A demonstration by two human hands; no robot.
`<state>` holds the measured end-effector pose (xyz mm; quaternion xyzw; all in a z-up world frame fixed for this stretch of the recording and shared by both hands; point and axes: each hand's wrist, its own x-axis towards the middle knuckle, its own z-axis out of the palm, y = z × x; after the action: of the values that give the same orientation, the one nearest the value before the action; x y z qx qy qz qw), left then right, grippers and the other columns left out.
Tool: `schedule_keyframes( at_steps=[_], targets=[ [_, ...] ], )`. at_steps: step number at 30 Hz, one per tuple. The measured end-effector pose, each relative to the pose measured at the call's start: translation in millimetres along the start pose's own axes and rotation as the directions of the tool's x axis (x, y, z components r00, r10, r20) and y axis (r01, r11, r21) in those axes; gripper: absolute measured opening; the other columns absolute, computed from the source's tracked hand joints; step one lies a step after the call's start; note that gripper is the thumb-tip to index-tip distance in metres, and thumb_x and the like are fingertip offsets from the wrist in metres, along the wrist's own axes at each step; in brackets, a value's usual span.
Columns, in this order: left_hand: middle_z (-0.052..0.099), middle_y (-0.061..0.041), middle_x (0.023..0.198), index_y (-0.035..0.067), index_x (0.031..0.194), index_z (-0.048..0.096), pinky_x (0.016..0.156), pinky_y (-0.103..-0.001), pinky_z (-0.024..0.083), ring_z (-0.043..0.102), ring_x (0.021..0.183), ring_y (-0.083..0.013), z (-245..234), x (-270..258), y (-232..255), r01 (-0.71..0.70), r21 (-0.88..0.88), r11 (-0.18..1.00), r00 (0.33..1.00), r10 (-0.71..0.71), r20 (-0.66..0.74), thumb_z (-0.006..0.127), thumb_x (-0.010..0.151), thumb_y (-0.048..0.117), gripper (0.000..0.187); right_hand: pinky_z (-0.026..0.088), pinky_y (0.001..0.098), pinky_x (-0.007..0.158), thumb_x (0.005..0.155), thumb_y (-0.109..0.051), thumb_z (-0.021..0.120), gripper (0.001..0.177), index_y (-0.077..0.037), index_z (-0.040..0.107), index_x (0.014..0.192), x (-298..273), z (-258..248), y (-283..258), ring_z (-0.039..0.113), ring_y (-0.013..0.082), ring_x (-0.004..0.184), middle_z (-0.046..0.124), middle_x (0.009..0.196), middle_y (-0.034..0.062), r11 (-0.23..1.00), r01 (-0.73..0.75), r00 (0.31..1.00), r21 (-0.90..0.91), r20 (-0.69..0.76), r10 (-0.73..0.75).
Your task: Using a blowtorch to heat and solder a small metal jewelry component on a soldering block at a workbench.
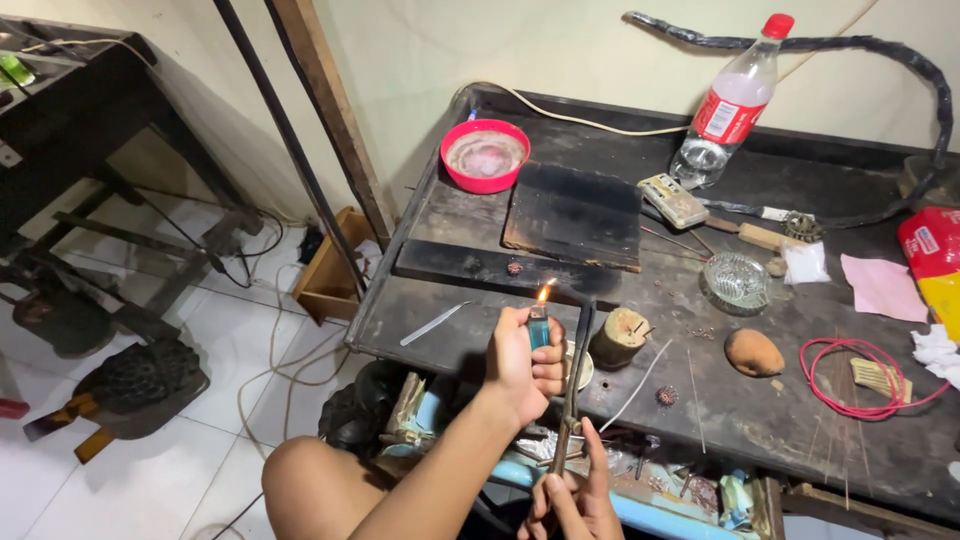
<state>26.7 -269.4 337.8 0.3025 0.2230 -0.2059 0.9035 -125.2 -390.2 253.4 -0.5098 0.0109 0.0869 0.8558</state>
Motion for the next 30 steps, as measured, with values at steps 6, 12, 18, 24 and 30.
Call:
schedule_keyframes(
  at_steps=[6,12,18,24,30],
  targets=[
    [0.034,0.010,0.052,0.020,0.069,0.058,0.037,-0.021,0.006,0.017,0.040,-0.0037,11.7,-3.8,-1.3,-0.015,0.087,0.996,0.992,0.026,-0.123,0.041,0.090,0.046,0.038,0.072,0.0451,0.055,0.096,-0.007,0.054,0.080,-0.035,0.017,0.161,-0.7,2.4,1.1,0.056,0.0234,0.039,0.054,0.064,0.0173,0.999,0.038,0.995,0.034,0.095,-0.041],
    [0.046,0.006,0.056,0.020,0.076,0.057,0.038,-0.022,0.006,0.023,0.040,-0.0040,8.6,-14.8,2.5,-0.064,0.083,0.994,0.983,0.078,-0.167,0.043,0.092,0.051,0.037,0.071,0.0467,0.065,0.100,-0.007,0.051,0.080,-0.035,0.007,0.161,2.9,-1.2,5.4,0.065,0.0277,0.047,0.056,0.071,0.0189,0.999,0.035,0.968,0.007,0.247,-0.036],
    [0.026,0.005,0.052,0.014,0.067,0.049,0.038,-0.026,0.007,0.016,0.040,-0.0083,0.9,-8.2,5.6,-0.181,0.169,0.969,0.982,0.188,-0.031,0.035,0.095,0.044,0.043,0.072,0.0403,0.061,0.097,-0.006,0.053,0.082,-0.037,0.012,0.161,-0.1,10.4,4.8,0.068,0.0285,0.044,0.058,0.067,0.0177,0.993,-0.009,0.989,-0.118,0.144,0.026],
    [0.035,0.007,0.056,0.019,0.076,0.058,0.040,-0.024,0.010,0.025,0.041,-0.0067,0.0,-11.0,5.0,-0.120,0.173,0.978,0.981,0.144,-0.132,0.037,0.097,0.049,0.042,0.073,0.0426,0.064,0.096,-0.008,0.053,0.084,-0.039,0.011,0.161,1.0,11.5,4.2,0.072,0.0294,0.046,0.059,0.069,0.0172,0.988,-0.067,0.990,-0.137,0.118,0.084],
    [0.035,0.005,0.055,0.017,0.072,0.057,0.039,-0.025,0.013,0.027,0.041,-0.0090,-3.0,-9.0,1.6,-0.145,0.191,0.971,0.979,0.168,-0.112,0.037,0.098,0.050,0.046,0.072,0.0363,0.065,0.098,-0.012,0.051,0.082,-0.035,0.004,0.162,3.2,7.8,6.9,0.078,0.0274,0.050,0.065,0.072,0.0153,0.973,0.021,0.982,-0.229,0.187,0.022]
  ],
)
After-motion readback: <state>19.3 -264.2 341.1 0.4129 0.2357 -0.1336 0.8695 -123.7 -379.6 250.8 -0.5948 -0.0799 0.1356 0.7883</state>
